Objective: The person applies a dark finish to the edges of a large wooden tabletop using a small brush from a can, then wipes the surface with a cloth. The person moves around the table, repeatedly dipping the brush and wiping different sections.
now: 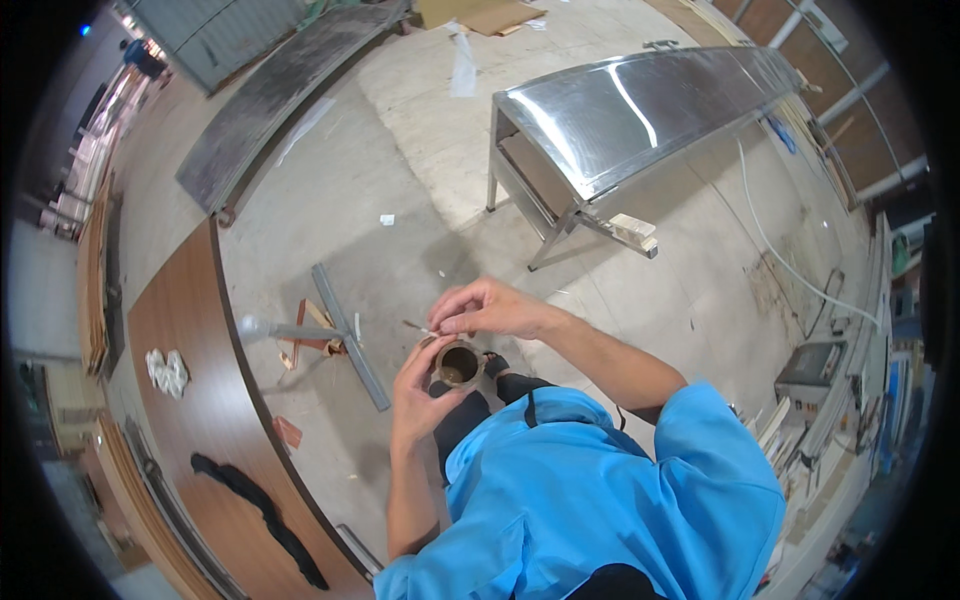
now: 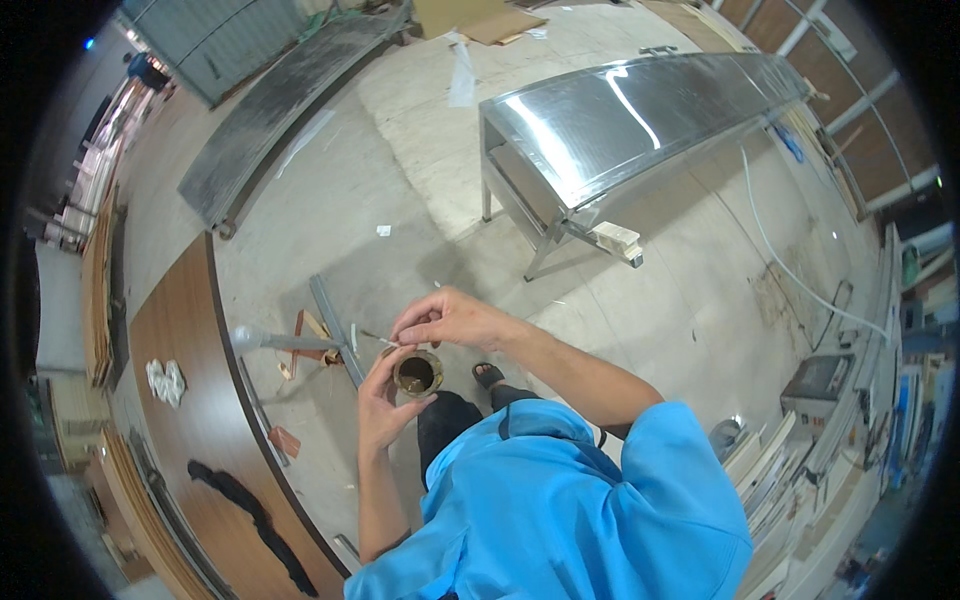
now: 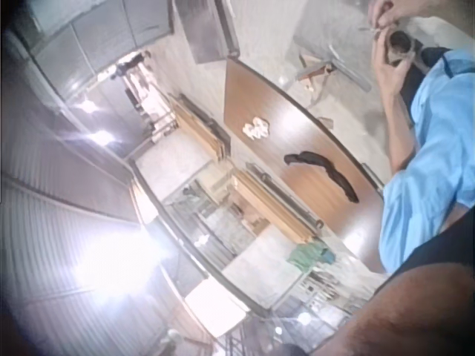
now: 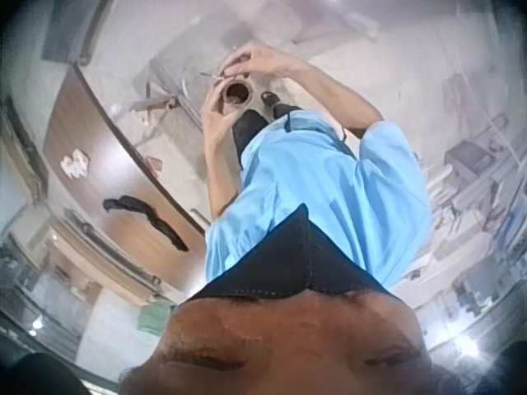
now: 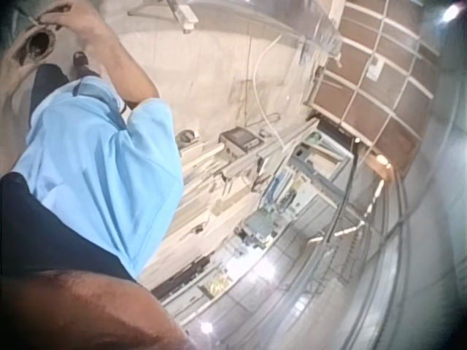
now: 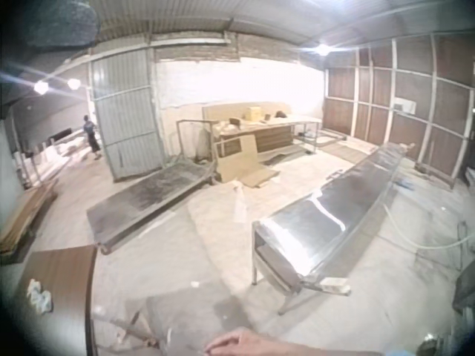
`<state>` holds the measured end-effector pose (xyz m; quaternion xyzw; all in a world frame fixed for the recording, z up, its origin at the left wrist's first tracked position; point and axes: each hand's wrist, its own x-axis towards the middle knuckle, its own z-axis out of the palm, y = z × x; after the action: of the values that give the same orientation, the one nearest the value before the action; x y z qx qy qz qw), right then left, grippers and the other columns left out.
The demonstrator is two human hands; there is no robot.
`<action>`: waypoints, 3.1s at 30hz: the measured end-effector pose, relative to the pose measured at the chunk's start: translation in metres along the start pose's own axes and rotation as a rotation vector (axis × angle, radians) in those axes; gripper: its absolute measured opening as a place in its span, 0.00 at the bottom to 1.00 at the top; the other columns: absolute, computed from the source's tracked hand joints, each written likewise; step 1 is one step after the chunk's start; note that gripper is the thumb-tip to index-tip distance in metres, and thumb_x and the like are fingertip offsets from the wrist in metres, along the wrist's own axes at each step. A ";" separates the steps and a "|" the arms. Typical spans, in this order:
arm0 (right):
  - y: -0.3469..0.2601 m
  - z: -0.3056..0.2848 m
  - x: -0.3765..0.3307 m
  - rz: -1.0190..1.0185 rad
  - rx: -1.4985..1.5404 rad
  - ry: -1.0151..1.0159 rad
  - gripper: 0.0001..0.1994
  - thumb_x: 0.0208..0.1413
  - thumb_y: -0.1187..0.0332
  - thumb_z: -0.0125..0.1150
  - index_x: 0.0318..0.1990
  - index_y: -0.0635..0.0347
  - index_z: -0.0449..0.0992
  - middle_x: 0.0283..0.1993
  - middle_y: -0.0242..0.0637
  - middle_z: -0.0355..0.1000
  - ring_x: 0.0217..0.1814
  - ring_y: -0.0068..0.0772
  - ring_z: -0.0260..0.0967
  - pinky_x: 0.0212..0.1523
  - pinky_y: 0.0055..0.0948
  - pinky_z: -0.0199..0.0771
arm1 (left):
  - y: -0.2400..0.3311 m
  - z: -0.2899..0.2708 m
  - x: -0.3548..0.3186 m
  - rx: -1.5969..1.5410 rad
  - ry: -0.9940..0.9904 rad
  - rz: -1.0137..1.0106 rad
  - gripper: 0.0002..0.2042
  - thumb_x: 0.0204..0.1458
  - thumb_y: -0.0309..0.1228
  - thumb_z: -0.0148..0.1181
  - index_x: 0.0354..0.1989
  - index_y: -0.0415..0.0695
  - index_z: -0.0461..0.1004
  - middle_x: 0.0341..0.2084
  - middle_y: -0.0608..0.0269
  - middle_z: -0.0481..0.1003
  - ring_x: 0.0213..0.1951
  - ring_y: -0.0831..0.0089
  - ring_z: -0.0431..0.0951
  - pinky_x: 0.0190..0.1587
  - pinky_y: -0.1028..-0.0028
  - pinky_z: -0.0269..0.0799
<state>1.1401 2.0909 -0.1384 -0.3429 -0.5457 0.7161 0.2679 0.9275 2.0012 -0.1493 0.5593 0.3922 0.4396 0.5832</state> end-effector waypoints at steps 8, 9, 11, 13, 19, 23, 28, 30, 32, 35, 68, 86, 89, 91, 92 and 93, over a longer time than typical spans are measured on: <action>-0.068 -0.088 0.072 -0.017 0.012 0.422 0.07 0.60 0.71 0.71 0.44 0.63 0.85 0.51 0.38 0.79 0.51 0.26 0.76 0.52 0.27 0.77 | 0.015 -0.056 0.209 0.050 -0.472 0.080 0.35 0.41 0.20 0.76 0.63 0.40 0.74 0.58 0.58 0.74 0.61 0.64 0.75 0.66 0.67 0.68; -0.076 -0.098 0.092 0.032 0.041 0.470 0.07 0.60 0.71 0.71 0.43 0.64 0.85 0.51 0.39 0.79 0.51 0.26 0.76 0.52 0.27 0.77 | 0.020 -0.070 0.243 0.072 -0.525 0.098 0.34 0.42 0.21 0.76 0.63 0.40 0.74 0.58 0.58 0.74 0.61 0.63 0.75 0.66 0.67 0.68; -0.092 -0.125 0.136 -0.066 0.071 0.540 0.06 0.61 0.71 0.70 0.42 0.64 0.85 0.50 0.37 0.79 0.49 0.24 0.76 0.49 0.26 0.77 | 0.028 -0.099 0.313 0.100 -0.603 0.133 0.34 0.42 0.22 0.76 0.63 0.41 0.74 0.58 0.58 0.75 0.61 0.62 0.75 0.66 0.67 0.68; -0.104 -0.158 0.169 -0.150 0.044 0.620 0.05 0.61 0.72 0.69 0.41 0.64 0.85 0.48 0.36 0.80 0.47 0.22 0.75 0.46 0.24 0.76 | 0.028 -0.109 0.378 0.095 -0.685 0.139 0.34 0.42 0.22 0.76 0.63 0.41 0.74 0.59 0.57 0.74 0.61 0.62 0.75 0.65 0.66 0.69; -0.113 -0.293 0.149 -0.309 -0.094 1.196 0.05 0.62 0.71 0.69 0.41 0.63 0.85 0.39 0.30 0.80 0.39 0.17 0.73 0.38 0.21 0.71 | -0.013 -0.017 0.510 -0.017 -0.680 0.153 0.34 0.42 0.20 0.74 0.63 0.42 0.74 0.62 0.58 0.69 0.64 0.63 0.72 0.63 0.65 0.73; -0.098 -0.399 0.092 -0.258 -0.275 1.448 0.06 0.59 0.70 0.70 0.39 0.64 0.85 0.31 0.27 0.79 0.33 0.19 0.72 0.35 0.23 0.72 | -0.059 0.078 0.585 0.027 -0.594 0.206 0.35 0.41 0.18 0.73 0.63 0.44 0.73 0.59 0.55 0.68 0.63 0.62 0.72 0.64 0.67 0.73; -0.057 -0.508 0.062 -0.128 -0.576 1.556 0.06 0.59 0.72 0.69 0.37 0.65 0.85 0.30 0.33 0.79 0.32 0.21 0.73 0.36 0.25 0.74 | -0.139 0.186 0.667 0.214 -0.505 0.352 0.33 0.41 0.19 0.74 0.62 0.42 0.73 0.56 0.54 0.71 0.62 0.60 0.73 0.63 0.66 0.71; -0.042 -0.545 0.072 -0.080 -0.673 1.529 0.05 0.58 0.72 0.69 0.37 0.65 0.85 0.30 0.37 0.80 0.31 0.25 0.74 0.35 0.27 0.74 | -0.168 0.210 0.700 0.289 -0.432 0.362 0.33 0.41 0.21 0.74 0.61 0.43 0.74 0.54 0.53 0.73 0.60 0.56 0.73 0.62 0.64 0.70; -0.032 -0.579 0.088 -0.012 -0.769 1.506 0.05 0.57 0.71 0.69 0.37 0.64 0.85 0.31 0.39 0.81 0.30 0.28 0.76 0.35 0.28 0.75 | -0.193 0.227 0.739 0.354 -0.358 0.351 0.31 0.41 0.26 0.75 0.60 0.46 0.75 0.52 0.54 0.75 0.58 0.51 0.73 0.61 0.60 0.68; -0.024 -0.622 0.111 0.088 -0.884 1.475 0.06 0.57 0.70 0.70 0.37 0.63 0.85 0.31 0.42 0.81 0.30 0.34 0.78 0.35 0.31 0.76 | -0.221 0.247 0.788 0.392 -0.307 0.390 0.31 0.41 0.29 0.75 0.59 0.47 0.76 0.53 0.56 0.76 0.57 0.52 0.72 0.61 0.58 0.66; -0.141 -0.472 0.424 -0.282 -0.789 0.960 0.07 0.66 0.72 0.62 0.37 0.66 0.79 0.33 0.31 0.73 0.33 0.19 0.65 0.34 0.22 0.66 | -0.432 -0.256 0.371 0.429 0.895 -1.038 0.13 0.59 0.36 0.63 0.38 0.36 0.83 0.31 0.49 0.84 0.36 0.57 0.85 0.42 0.59 0.79; 0.033 -0.734 0.766 0.612 -1.225 -0.386 0.13 0.66 0.67 0.53 0.30 0.57 0.80 0.21 0.39 0.75 0.19 0.30 0.71 0.19 0.31 0.69 | -0.169 -0.727 0.517 1.105 2.034 -0.804 0.28 0.55 0.32 0.59 0.66 0.37 0.69 0.65 0.38 0.69 0.68 0.42 0.66 0.72 0.49 0.57; 0.019 -0.738 0.836 0.801 -0.959 -0.194 0.12 0.65 0.67 0.55 0.30 0.58 0.79 0.22 0.39 0.75 0.19 0.31 0.72 0.19 0.31 0.69 | -0.181 -0.760 0.482 0.797 2.215 -1.397 0.29 0.54 0.40 0.61 0.64 0.39 0.73 0.64 0.41 0.72 0.68 0.46 0.69 0.68 0.51 0.66; 0.006 -0.743 0.929 0.806 -0.888 -0.119 0.11 0.64 0.68 0.56 0.29 0.59 0.79 0.22 0.39 0.75 0.19 0.32 0.72 0.19 0.31 0.69 | -0.189 -0.767 0.490 0.160 2.290 -1.627 0.28 0.50 0.43 0.63 0.58 0.39 0.78 0.56 0.42 0.78 0.61 0.46 0.77 0.62 0.51 0.74; -0.001 -0.744 0.988 0.856 -0.906 -0.035 0.11 0.63 0.68 0.57 0.29 0.60 0.79 0.22 0.39 0.75 0.19 0.32 0.72 0.19 0.31 0.69 | -0.195 -0.766 0.501 0.174 2.391 -1.648 0.26 0.52 0.41 0.62 0.56 0.36 0.78 0.56 0.41 0.78 0.60 0.46 0.77 0.61 0.52 0.74; -0.009 -0.742 1.061 0.763 -0.876 -0.083 0.10 0.62 0.69 0.58 0.30 0.61 0.79 0.22 0.40 0.75 0.20 0.33 0.72 0.19 0.31 0.69 | -0.200 -0.772 0.509 0.348 2.403 -1.612 0.24 0.53 0.40 0.62 0.54 0.35 0.78 0.54 0.40 0.78 0.59 0.43 0.77 0.61 0.51 0.73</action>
<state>1.0625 3.3406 -0.4663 -0.5658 -0.6389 0.4824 -0.1975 0.3649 2.7259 -0.3826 -0.4428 0.8818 0.1411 -0.0800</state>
